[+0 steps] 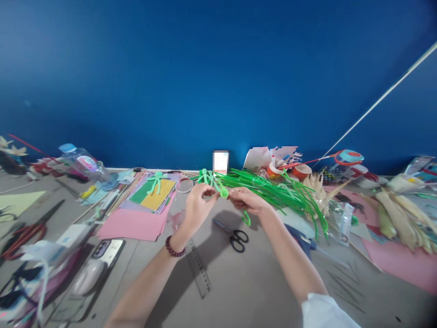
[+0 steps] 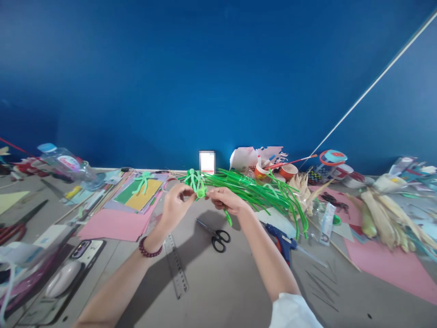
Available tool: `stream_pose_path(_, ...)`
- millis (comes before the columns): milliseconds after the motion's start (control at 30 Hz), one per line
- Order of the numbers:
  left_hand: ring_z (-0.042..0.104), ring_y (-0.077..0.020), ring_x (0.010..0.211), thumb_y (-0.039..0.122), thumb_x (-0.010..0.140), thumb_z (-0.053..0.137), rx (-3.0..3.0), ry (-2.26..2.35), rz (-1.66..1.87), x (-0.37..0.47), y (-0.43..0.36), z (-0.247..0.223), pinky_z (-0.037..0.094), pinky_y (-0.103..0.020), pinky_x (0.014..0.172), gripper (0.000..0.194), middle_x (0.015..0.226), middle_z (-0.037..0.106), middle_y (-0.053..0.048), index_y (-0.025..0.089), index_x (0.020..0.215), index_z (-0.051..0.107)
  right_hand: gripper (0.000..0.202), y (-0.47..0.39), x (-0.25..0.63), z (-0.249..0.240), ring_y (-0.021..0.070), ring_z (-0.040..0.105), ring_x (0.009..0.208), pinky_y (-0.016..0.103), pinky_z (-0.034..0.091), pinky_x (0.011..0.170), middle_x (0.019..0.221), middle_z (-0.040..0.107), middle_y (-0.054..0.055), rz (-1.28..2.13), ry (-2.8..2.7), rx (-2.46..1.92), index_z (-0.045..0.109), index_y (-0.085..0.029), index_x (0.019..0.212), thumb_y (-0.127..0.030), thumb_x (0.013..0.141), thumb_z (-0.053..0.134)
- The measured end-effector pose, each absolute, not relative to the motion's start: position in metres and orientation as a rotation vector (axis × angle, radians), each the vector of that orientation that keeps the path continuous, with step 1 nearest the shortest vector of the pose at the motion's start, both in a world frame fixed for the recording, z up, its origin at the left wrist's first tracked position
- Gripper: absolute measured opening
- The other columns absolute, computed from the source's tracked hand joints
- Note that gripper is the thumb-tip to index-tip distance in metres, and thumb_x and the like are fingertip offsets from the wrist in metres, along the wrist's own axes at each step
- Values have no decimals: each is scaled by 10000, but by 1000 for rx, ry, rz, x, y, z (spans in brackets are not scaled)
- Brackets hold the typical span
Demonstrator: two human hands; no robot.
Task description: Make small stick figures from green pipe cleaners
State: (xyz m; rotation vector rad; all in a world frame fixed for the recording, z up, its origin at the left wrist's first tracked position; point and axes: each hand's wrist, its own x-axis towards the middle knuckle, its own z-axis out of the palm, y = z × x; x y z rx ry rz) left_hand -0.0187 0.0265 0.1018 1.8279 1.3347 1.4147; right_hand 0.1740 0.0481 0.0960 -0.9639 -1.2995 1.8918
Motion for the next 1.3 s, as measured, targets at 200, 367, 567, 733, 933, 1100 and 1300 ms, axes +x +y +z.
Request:
stream_pose_path(200, 496, -256, 1165, 289, 809, 641, 2391, 1160, 1389, -30, 35, 107, 373, -427, 995, 422, 1225, 579, -92, 251, 1216, 534, 386, 48, 174, 98, 50, 182, 420, 218, 110, 421, 453, 265, -103, 1851, -1453, -980, 644, -146, 716, -531, 712, 665)
stream_pose_path(367, 446, -247, 1247, 224, 851, 576, 2568, 1028, 1218, -38, 40, 108, 321, -437, 1039, 372, 1245, 600, -69, 273, 1219, 564, 407, 47, 174, 98, 54, 186, 410, 225, 116, 417, 441, 276, -102, 1831, -1622, -1006, 686, -144, 786, -546, 750, 634)
stream_pose_path(567, 598, -239, 986, 249, 820, 619, 2417, 956, 1110, -39, 42, 106, 352, -409, 955, 135, 927, 713, -51, 266, 922, 706, 470, 44, 173, 101, 60, 169, 428, 221, 113, 417, 463, 239, -104, 1870, -1620, -1013, 652, -150, 768, -611, 772, 563)
stream_pose_path(733, 608, -238, 940, 307, 775, 680, 2229, 992, 1183, -35, 40, 103, 358, -394, 929, 103, 906, 712, -56, 243, 848, 715, 427, 44, 172, 103, 54, 180, 441, 212, 132, 424, 487, 252, -108, 1894, -1553, -994, 580, -165, 747, -591, 743, 616)
stream_pose_path(933, 586, -227, 987, 288, 814, 629, 2201, 1062, 1067, -33, 40, 99, 378, -370, 917, 105, 943, 702, -56, 214, 845, 697, 403, 49, 172, 94, 49, 217, 433, 210, 158, 424, 465, 285, -109, 1818, -1535, -1024, 594, -158, 748, -552, 711, 668)
stream_pose_path(1100, 612, -177, 790, 280, 830, 602, 2319, 1022, 916, -30, 40, 97, 338, -379, 945, 116, 833, 712, -28, 205, 801, 685, 398, 52, 173, 88, 57, 258, 437, 219, 174, 426, 470, 349, -93, 1652, -1596, -1141, 606, -160, 734, -546, 673, 683)
stream_pose_path(1300, 601, -156, 685, 250, 817, 578, 2289, 1097, 851, -24, 35, 99, 329, -358, 912, 144, 732, 707, -8, 193, 728, 676, 289, 52, 170, 90, 65, 324, 469, 226, 253, 471, 527, 462, -59, 1347, -1694, -1265, 643, -151, 712, -440, 705, 635)
